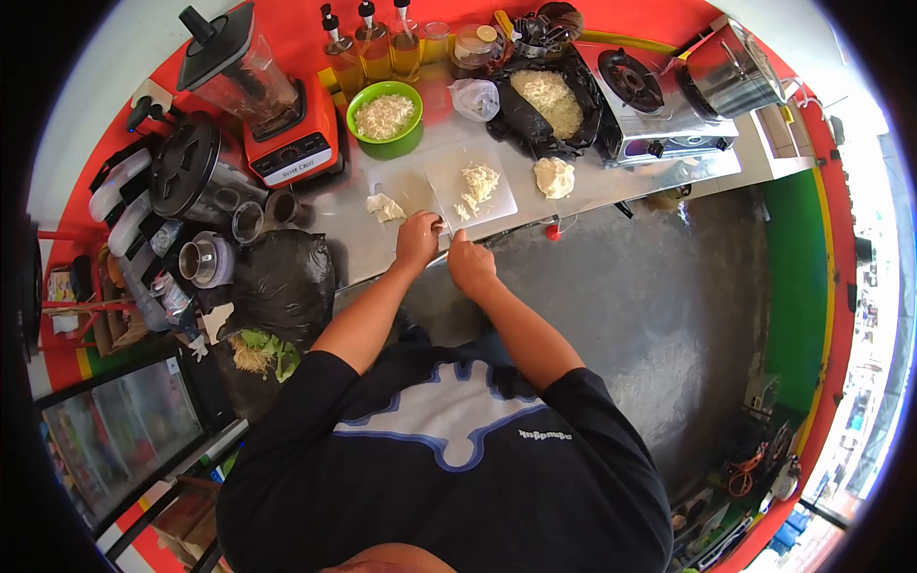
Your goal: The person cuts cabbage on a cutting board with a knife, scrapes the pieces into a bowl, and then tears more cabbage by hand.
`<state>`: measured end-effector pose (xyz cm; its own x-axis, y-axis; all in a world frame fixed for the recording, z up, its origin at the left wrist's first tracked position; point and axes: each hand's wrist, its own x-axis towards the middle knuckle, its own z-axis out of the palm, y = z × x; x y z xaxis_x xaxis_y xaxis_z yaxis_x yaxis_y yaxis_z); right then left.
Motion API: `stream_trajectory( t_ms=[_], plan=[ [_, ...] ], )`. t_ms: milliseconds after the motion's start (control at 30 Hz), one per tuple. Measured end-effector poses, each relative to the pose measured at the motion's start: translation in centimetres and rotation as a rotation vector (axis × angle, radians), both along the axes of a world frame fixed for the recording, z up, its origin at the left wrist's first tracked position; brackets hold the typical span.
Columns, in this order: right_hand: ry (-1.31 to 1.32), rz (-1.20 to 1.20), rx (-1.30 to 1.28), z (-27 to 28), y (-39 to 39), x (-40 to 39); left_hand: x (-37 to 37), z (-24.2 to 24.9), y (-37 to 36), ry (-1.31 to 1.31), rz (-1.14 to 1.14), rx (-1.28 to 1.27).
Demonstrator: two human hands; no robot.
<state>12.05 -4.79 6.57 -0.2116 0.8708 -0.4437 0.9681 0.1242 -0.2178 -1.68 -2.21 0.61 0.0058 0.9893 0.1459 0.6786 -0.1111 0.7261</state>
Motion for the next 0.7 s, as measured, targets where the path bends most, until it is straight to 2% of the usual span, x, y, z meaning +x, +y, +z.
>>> stream_trajectory(
  t_ms=[167,433,533,700],
  plan=[
    [0.047,-0.03,0.011,-2.7,0.1,0.9,0.3,-0.2,-0.4,-0.063,0.033,0.035],
    [0.071,0.1,-0.066,-1.3,2.0,1.1,1.1,-1.5,-0.7,0.042,0.108,0.101],
    [0.061,0.123,-0.118,-1.8,1.7,1.4,1.6,-1.6,-0.5,0.019,0.189,0.038],
    [0.205,0.17,-0.055,-2.7,3.6,2.3,2.6,-1.3,-0.5,-0.02,0.294,-0.064]
  ],
)
